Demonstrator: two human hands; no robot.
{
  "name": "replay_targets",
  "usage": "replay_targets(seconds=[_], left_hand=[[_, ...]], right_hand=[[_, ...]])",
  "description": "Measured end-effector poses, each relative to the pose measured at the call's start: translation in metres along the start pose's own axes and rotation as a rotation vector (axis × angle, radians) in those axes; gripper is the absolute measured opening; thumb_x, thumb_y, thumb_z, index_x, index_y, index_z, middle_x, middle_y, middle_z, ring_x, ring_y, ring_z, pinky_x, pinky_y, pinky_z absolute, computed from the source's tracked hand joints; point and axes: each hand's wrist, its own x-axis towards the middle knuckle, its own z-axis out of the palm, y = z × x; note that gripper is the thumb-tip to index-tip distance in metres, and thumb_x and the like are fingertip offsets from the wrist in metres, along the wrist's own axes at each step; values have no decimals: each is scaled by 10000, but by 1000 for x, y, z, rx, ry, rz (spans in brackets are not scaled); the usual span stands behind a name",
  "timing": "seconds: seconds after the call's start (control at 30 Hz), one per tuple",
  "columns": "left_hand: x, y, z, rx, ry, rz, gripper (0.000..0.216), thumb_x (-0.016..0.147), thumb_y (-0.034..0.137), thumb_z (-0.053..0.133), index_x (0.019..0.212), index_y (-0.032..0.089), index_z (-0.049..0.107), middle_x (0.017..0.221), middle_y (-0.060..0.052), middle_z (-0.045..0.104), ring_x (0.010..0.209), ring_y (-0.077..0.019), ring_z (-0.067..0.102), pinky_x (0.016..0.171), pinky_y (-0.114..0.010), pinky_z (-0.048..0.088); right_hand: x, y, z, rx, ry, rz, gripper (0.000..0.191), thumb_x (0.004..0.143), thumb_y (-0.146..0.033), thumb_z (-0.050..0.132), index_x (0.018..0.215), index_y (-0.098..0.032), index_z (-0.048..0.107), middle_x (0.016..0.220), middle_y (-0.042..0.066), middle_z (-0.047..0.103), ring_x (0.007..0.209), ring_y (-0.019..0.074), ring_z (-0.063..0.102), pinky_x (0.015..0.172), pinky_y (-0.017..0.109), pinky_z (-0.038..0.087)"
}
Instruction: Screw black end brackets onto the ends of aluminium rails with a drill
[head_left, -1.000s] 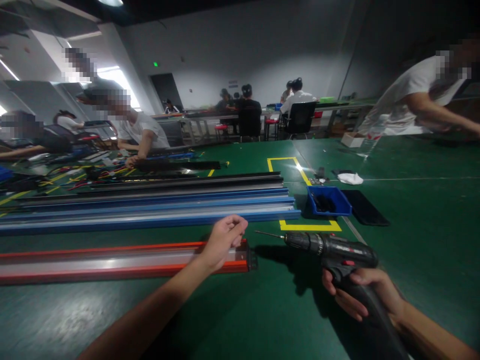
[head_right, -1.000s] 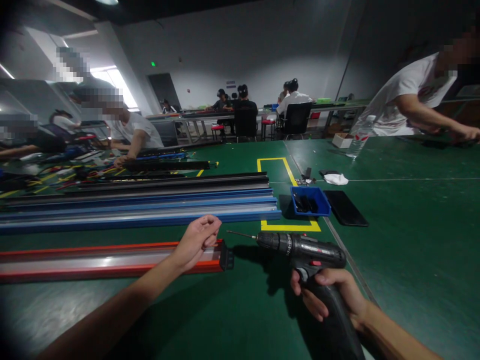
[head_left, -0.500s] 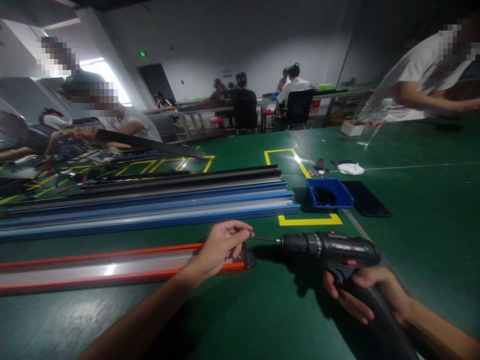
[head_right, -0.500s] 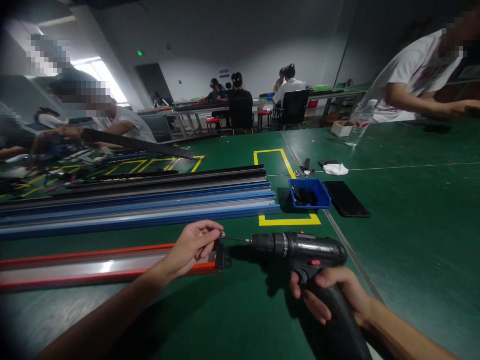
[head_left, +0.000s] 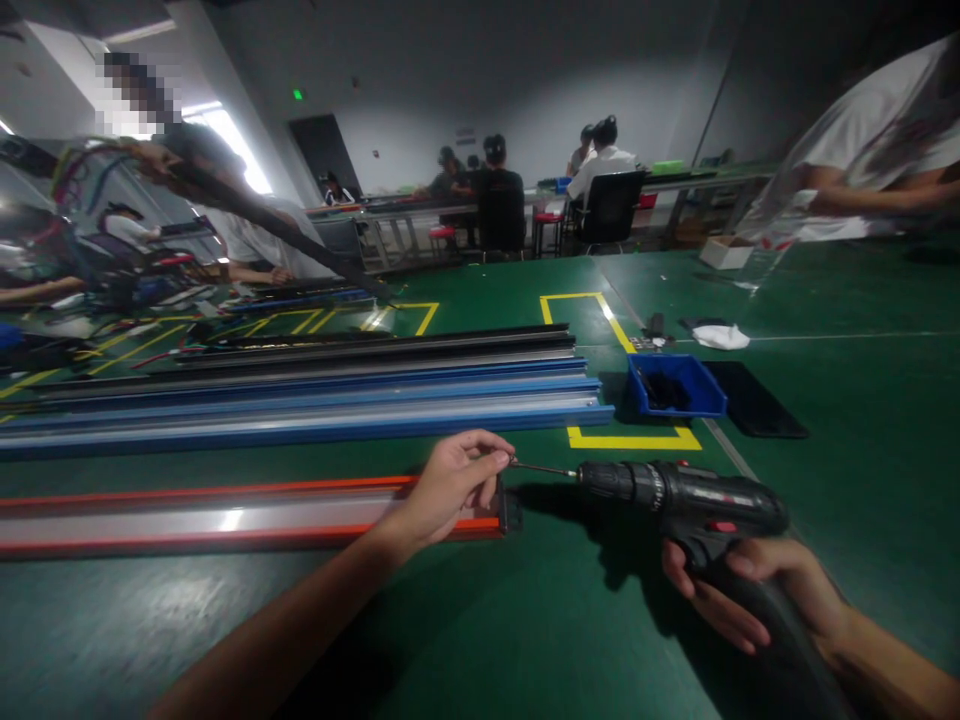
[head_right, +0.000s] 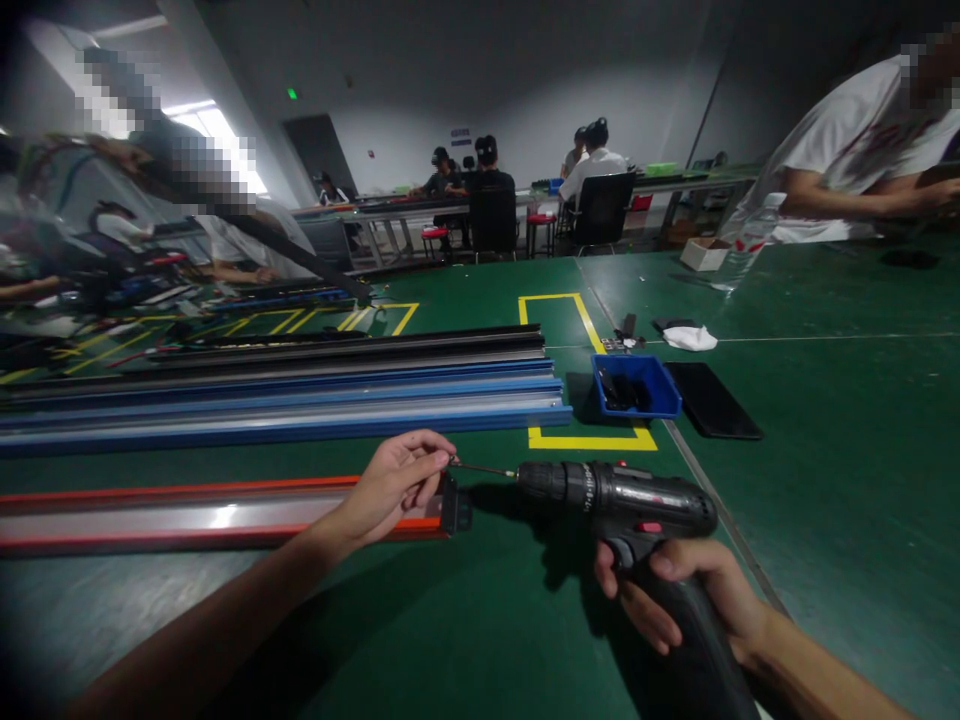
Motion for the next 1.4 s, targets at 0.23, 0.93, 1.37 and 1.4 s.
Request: replay_targets(seconds=[0.23, 0.93, 1.37, 1.4], left_hand=[[0, 2, 3, -19, 31, 23, 332, 757, 385, 821, 903, 133, 661, 772, -10, 676, 393, -4, 444, 360, -143, 253], [-3, -7, -2, 94, -12, 88, 413, 819, 357, 796, 1161, 171, 657, 942, -10, 627, 458, -2, 486, 397, -150, 351], [9, 17, -32, 970, -116, 303, 149, 928, 323, 629, 968, 207, 714, 972, -26, 684, 848, -150, 614, 749, -272, 464], [10, 16, -33, 1002, -163, 294, 151, 937, 323, 622, 955, 211, 721, 964, -21, 692, 849, -152, 617, 763, -279, 464]], right_hand=[[1, 1, 0, -37, 38, -5, 410, 774, -341, 622, 1028, -51, 762, 728, 128, 712, 420, 99, 527, 448, 218, 455], [5, -1, 6, -20, 15, -18, 430, 773, -283, 573, 1066, -16, 741, 934, 178, 725, 447, 71, 527, 469, 218, 480], [7, -6, 8, -34, 122, -98, 418, 765, -280, 600, 1050, -22, 765, 882, 162, 714, 463, 88, 543, 504, 228, 516], [7, -7, 8, -37, 128, -101, 414, 768, -274, 602, 1051, -20, 765, 891, 166, 715, 461, 86, 543, 505, 227, 518]])
